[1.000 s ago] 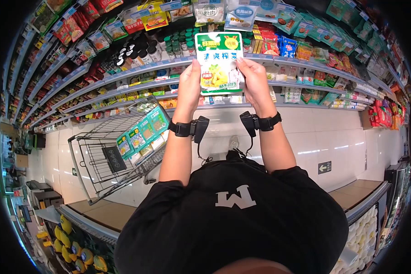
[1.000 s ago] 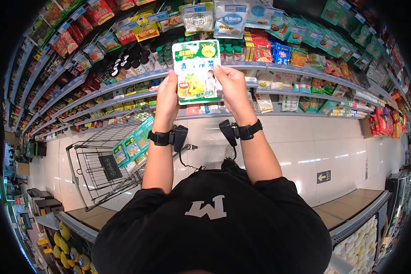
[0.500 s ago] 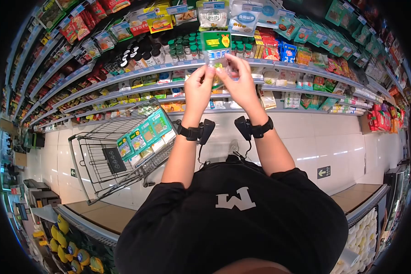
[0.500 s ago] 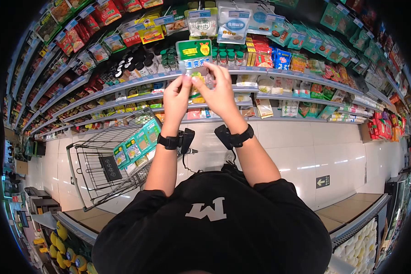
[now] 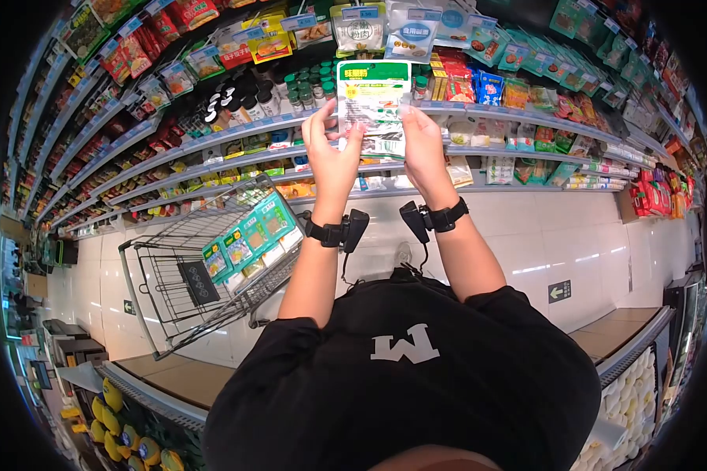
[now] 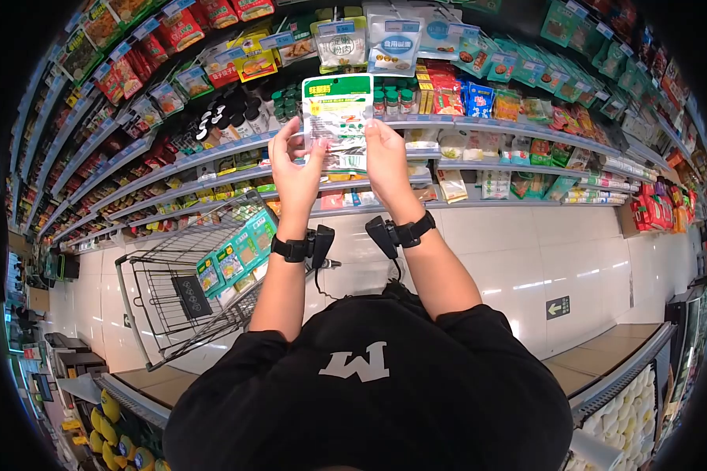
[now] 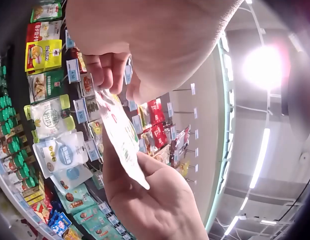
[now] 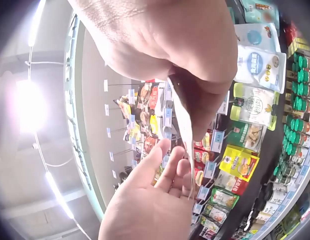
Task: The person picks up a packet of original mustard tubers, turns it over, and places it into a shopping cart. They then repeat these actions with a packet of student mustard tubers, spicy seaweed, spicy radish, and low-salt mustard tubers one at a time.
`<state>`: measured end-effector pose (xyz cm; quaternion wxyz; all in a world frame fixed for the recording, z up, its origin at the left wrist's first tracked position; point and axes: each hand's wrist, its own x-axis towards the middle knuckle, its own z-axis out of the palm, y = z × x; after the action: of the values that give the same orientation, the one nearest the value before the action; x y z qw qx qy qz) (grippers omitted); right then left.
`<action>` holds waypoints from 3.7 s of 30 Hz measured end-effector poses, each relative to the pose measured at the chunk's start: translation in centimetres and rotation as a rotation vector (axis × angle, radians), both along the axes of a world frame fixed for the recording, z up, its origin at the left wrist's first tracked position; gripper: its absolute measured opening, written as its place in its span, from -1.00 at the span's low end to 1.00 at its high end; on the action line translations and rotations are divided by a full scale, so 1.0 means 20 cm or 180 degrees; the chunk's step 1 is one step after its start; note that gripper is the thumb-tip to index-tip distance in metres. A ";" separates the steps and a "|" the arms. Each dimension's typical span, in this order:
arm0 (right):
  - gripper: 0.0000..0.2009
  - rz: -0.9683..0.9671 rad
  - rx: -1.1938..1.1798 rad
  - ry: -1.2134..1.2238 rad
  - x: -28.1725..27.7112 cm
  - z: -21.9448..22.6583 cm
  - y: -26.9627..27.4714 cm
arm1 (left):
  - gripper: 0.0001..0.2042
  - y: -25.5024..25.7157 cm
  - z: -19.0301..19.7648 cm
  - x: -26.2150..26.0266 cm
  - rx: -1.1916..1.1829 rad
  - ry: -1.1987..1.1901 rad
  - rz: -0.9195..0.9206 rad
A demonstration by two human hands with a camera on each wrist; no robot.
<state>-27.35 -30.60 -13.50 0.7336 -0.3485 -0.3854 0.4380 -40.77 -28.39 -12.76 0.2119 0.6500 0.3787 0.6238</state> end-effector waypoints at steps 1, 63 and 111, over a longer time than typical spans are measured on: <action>-0.68 -0.0027 -0.0009 0.0068 -0.01 0.01 -0.01 | -0.72 0.00 0.00 0.01 0.0075 -0.0164 0.0404; -0.69 0.2479 -0.0634 -0.0488 -0.85 -0.30 0.34 | -0.53 -0.17 -0.25 -0.57 -0.1079 0.1153 0.1656; -0.54 0.2174 -0.2424 -0.4898 -2.35 -2.56 1.07 | -0.73 0.66 -2.69 -2.37 -0.4014 0.1131 0.1680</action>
<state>-74.25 -9.11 -64.64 -0.0578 -0.6286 -0.6786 0.3755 -88.15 -15.12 -66.52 0.3247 0.3818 0.8418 0.2004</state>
